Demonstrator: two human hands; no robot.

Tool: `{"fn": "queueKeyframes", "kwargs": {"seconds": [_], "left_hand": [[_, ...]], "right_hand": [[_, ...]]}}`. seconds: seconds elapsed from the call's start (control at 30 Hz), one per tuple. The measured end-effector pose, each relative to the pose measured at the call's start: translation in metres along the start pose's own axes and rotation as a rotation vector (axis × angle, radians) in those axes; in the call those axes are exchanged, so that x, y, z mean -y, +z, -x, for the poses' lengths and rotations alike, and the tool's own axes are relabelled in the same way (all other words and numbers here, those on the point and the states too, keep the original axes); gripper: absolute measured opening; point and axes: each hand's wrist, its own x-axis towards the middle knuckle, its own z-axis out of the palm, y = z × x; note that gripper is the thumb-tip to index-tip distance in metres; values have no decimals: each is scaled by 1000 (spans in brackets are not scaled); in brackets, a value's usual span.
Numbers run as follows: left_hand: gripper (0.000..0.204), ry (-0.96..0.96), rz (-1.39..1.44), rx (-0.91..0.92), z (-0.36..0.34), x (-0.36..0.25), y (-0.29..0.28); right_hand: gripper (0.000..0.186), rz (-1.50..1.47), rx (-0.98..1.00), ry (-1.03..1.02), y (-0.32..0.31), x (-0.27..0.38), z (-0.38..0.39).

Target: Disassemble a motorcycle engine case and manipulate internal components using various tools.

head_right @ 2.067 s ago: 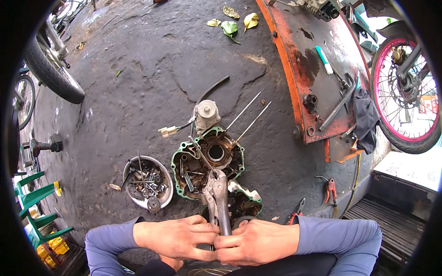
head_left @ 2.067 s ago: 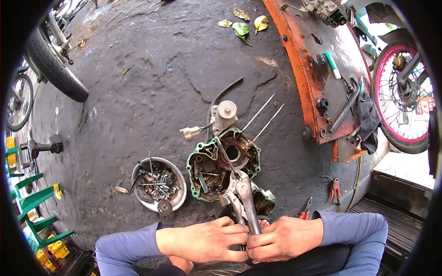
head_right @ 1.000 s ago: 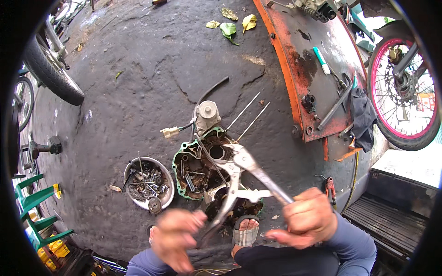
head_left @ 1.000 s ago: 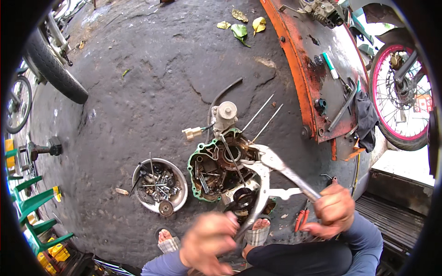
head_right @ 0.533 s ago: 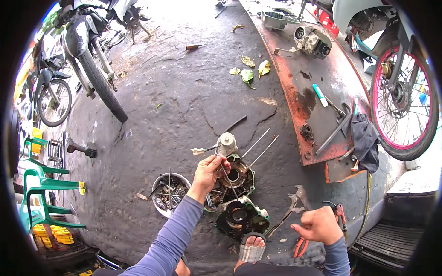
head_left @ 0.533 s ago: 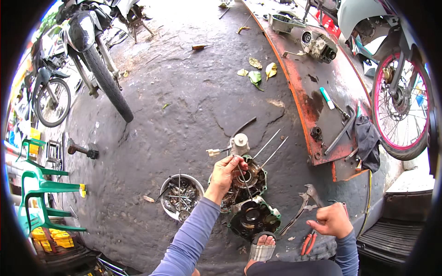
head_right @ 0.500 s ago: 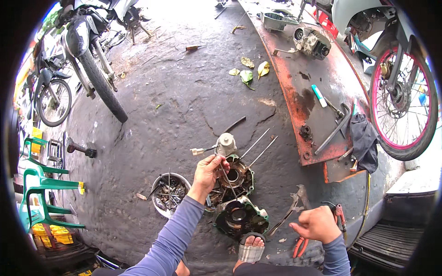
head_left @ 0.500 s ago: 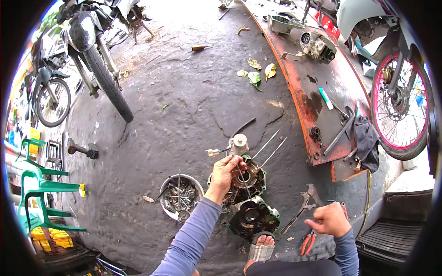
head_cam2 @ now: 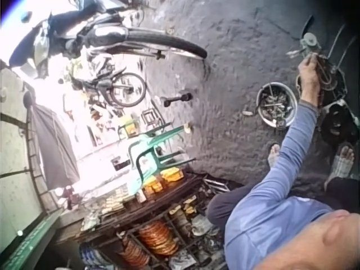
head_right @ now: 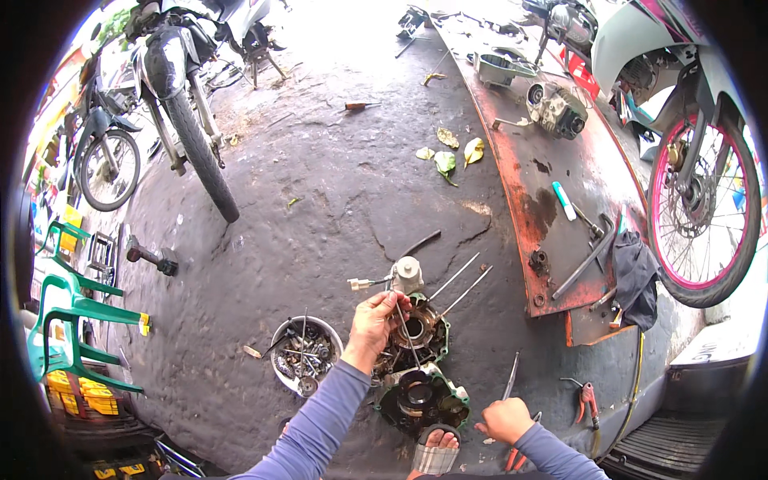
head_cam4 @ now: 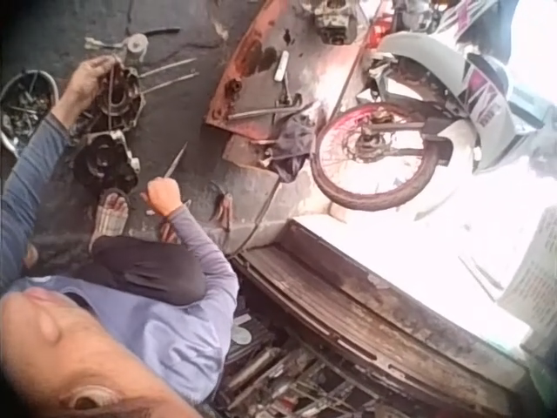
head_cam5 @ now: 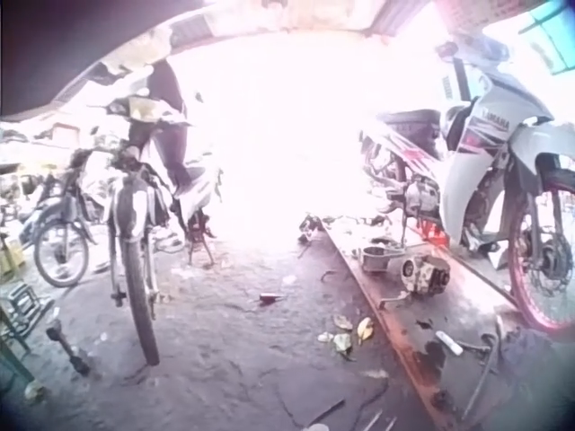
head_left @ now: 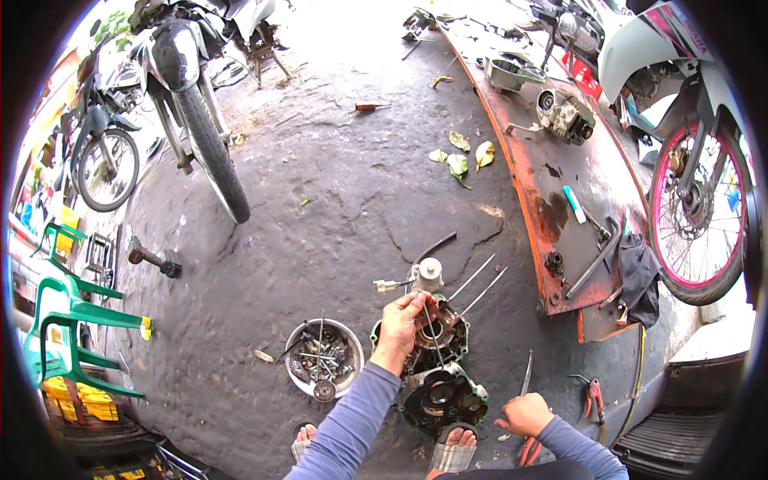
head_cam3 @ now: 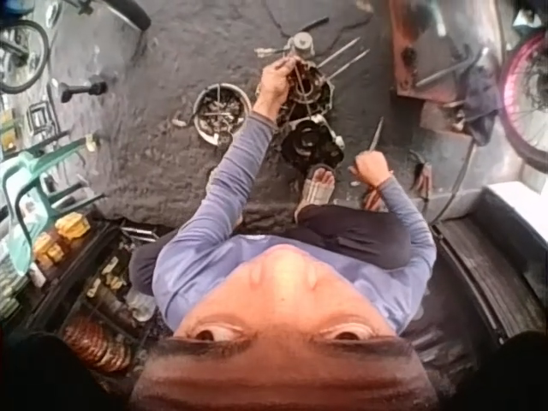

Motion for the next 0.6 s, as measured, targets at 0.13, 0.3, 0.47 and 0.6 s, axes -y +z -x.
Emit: {"fn": "queueKeyframes", "kwargs": {"seconds": [0.13, 0.3, 0.47, 0.6], "left_hand": [[14, 3, 7, -134, 3, 2, 15], [10, 43, 67, -294, 9, 0, 24], [15, 31, 46, -323, -1, -1, 30], [11, -91, -113, 69, -4, -19, 8]], "right_hand": [[45, 18, 51, 72, -3, 2, -4], [64, 26, 236, 368, 1, -31, 16], [69, -139, 648, 506, -11, -96, 24], [67, -101, 634, 529, 28, -150, 35]]}}
